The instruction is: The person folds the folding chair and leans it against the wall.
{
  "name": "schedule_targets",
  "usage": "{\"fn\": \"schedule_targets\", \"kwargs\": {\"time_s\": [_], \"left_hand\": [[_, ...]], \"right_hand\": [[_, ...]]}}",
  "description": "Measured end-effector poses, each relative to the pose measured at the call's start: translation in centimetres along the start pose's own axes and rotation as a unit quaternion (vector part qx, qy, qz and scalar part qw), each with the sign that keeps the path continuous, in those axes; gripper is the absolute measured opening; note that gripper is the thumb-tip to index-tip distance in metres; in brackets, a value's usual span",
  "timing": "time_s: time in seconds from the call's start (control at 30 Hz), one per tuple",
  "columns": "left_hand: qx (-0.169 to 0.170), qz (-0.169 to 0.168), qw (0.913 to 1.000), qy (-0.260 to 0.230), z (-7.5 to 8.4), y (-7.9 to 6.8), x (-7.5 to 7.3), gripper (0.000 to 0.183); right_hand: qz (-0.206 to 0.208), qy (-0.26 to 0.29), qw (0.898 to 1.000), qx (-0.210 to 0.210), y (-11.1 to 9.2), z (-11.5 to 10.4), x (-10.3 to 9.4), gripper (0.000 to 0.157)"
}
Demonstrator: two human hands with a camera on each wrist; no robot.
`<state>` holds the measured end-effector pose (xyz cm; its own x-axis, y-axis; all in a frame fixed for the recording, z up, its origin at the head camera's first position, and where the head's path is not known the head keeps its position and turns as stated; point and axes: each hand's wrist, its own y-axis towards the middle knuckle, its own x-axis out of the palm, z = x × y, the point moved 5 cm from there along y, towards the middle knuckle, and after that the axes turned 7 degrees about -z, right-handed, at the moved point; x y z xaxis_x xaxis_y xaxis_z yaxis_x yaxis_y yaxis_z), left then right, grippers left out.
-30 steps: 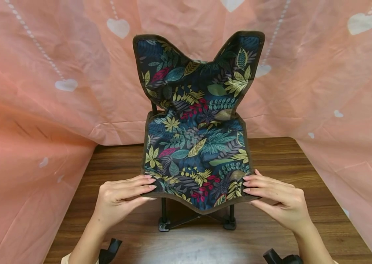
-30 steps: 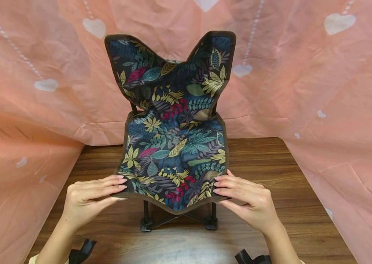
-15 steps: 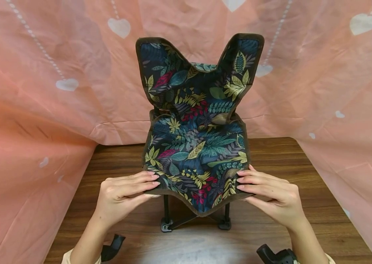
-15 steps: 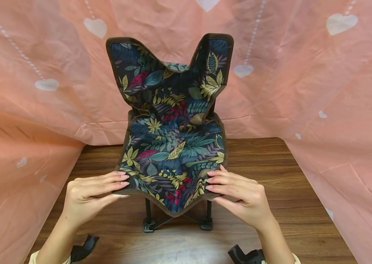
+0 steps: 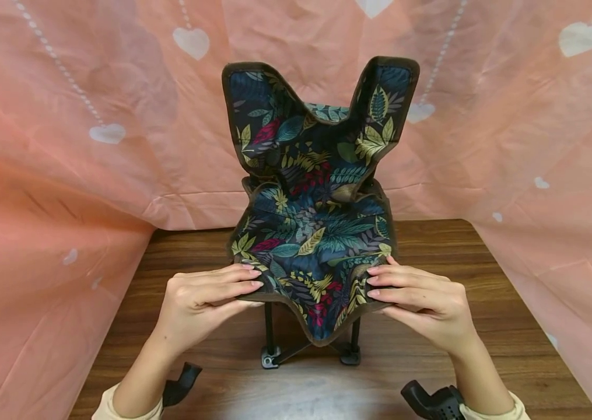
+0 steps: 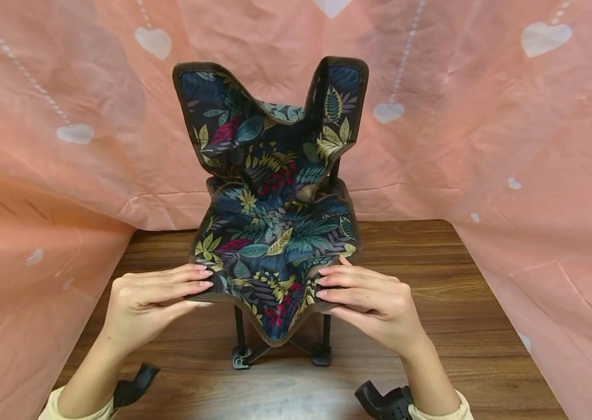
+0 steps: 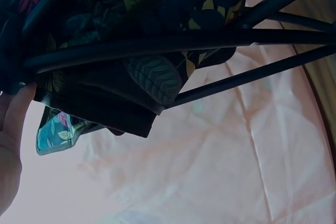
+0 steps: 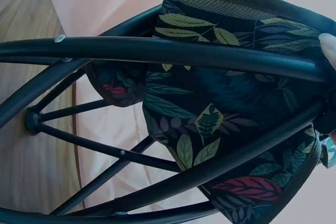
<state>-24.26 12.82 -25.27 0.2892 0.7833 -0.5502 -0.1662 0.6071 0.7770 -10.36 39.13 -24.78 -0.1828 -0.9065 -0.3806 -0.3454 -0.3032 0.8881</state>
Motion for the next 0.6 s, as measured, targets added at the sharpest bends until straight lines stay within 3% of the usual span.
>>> {"fn": "schedule_targets", "kwargs": {"time_s": [0.6], "left_hand": [[0.009, -0.022, 0.9992, -0.031, -1.6, 3.1, -0.1, 0.017]], "right_hand": [[0.015, -0.018, 1.0, -0.009, 2.3, 2.5, 1.8, 0.016]]}}
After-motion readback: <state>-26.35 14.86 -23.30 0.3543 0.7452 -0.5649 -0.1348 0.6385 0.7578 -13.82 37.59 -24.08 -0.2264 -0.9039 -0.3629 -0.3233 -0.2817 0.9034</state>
